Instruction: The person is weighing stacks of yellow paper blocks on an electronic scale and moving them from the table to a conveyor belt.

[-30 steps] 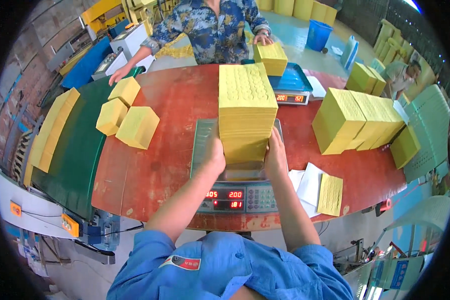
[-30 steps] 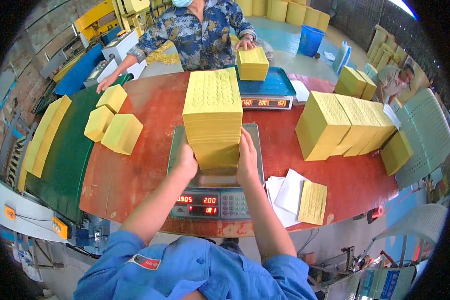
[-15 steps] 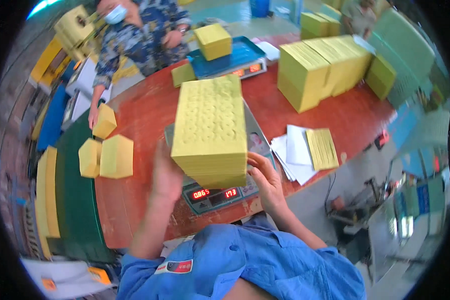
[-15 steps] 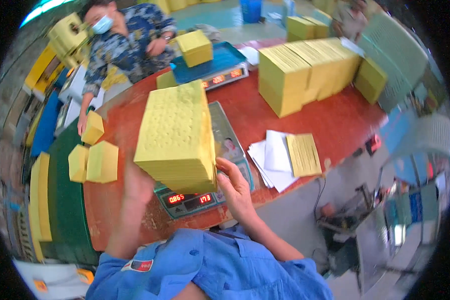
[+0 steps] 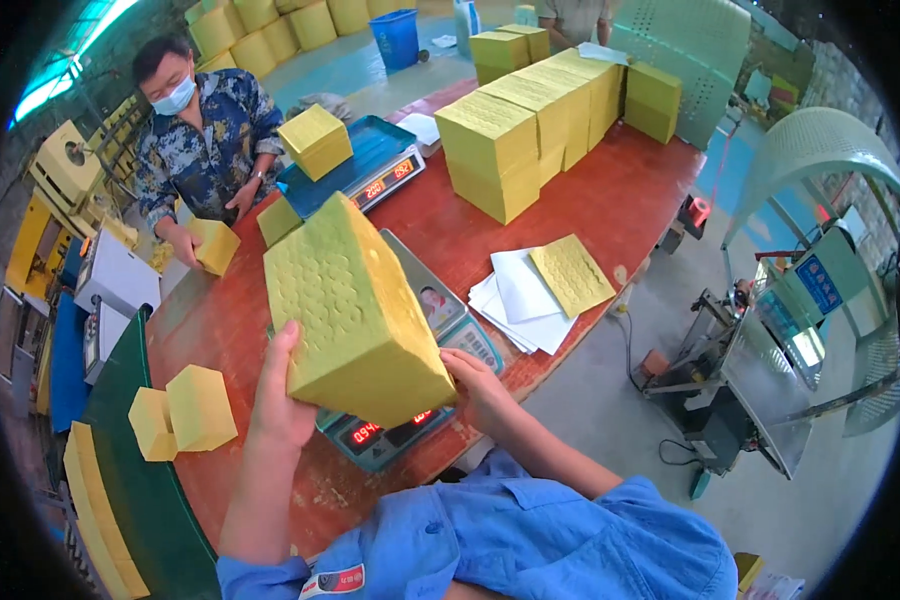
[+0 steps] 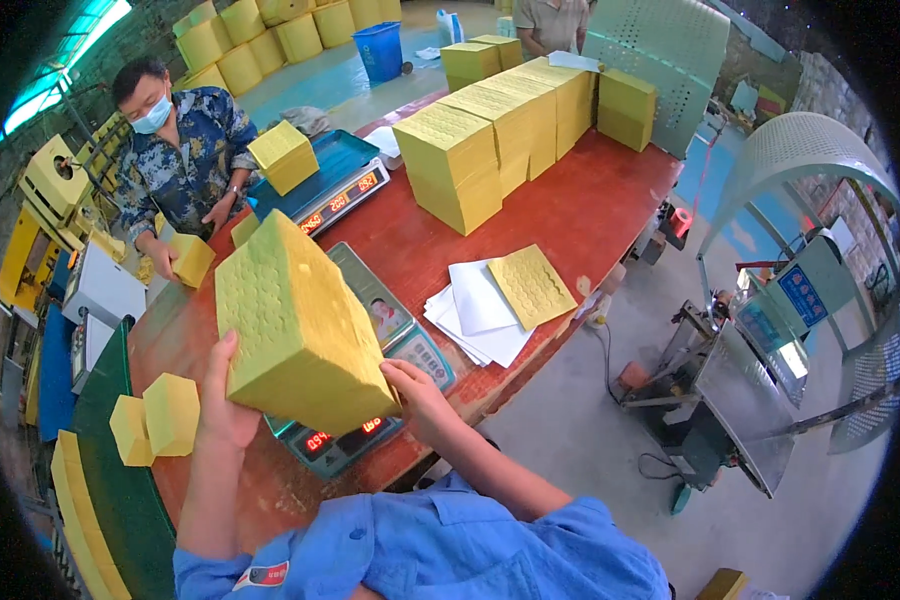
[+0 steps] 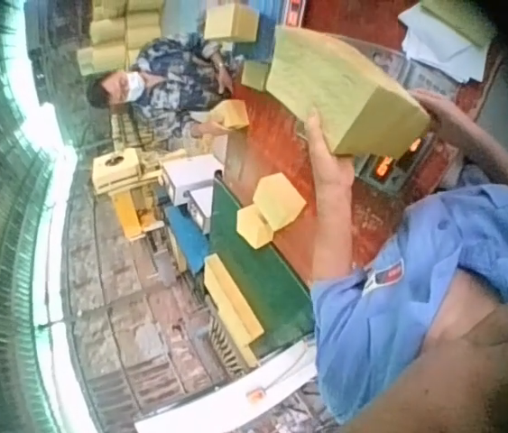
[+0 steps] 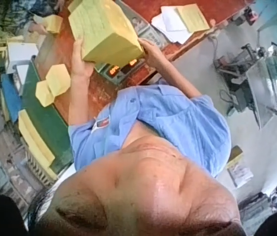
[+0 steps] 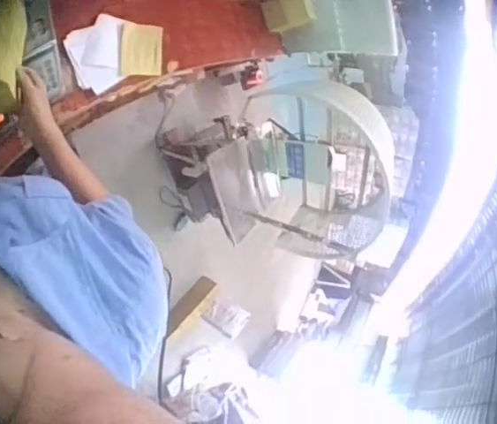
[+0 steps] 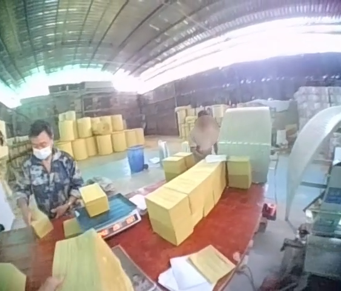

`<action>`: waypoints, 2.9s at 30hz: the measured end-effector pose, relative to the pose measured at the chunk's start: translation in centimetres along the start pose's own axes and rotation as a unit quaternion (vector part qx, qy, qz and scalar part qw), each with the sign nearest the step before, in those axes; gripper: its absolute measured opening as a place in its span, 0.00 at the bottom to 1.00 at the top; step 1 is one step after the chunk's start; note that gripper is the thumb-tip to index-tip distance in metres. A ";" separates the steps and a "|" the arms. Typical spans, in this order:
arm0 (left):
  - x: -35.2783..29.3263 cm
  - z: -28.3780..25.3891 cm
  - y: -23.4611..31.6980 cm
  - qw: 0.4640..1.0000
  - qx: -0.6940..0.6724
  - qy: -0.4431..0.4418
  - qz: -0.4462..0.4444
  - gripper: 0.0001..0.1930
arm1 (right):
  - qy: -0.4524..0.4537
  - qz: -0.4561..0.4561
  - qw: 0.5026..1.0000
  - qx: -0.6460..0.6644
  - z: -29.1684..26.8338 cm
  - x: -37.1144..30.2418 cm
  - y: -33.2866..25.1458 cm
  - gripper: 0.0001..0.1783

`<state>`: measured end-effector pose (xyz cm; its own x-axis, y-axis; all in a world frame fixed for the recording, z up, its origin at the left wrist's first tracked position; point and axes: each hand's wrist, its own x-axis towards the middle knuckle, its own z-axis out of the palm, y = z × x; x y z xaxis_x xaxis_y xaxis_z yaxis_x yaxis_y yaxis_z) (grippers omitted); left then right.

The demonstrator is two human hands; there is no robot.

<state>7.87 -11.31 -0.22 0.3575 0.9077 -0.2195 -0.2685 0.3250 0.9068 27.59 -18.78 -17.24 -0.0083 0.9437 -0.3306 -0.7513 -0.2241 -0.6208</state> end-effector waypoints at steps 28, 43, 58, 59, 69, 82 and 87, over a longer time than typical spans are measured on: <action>33.6 48.0 -21.3 0.983 -0.039 -0.129 -0.125 0.30 | 0.238 -0.248 0.902 -0.262 -41.8 9.0 -46.7 0.23; 40.3 52.2 -17.5 0.516 0.603 -0.394 0.463 0.40 | 0.192 -0.344 0.678 -0.620 -37.4 7.3 -38.7 0.27; 56.7 64.3 -22.6 0.548 0.546 -0.285 0.566 0.47 | 0.204 -0.391 0.767 -0.467 -45.1 20.9 -51.9 0.31; 56.8 64.9 -23.0 0.548 0.553 -0.288 0.558 0.48 | 0.220 -0.383 0.768 -0.464 -45.4 20.8 -52.1 0.31; 54.9 64.7 -21.2 0.510 0.618 -0.261 0.539 0.47 | 0.265 -0.381 0.687 -0.559 -44.5 21.5 -51.2 0.35; 20.0 31.5 -17.2 0.736 0.476 -0.195 0.440 0.31 | 0.148 -0.406 0.801 -0.414 -34.2 12.4 -41.6 0.22; 0.4 16.7 -15.1 0.769 0.515 0.223 0.306 0.18 | -0.144 -0.364 0.819 -0.420 -14.9 6.0 -28.0 0.20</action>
<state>27.04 -20.28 -7.99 0.0414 0.8827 0.4680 0.6688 -0.3725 0.6434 58.40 -10.46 -12.43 -0.0067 0.8924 0.4512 0.0912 0.4498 -0.8884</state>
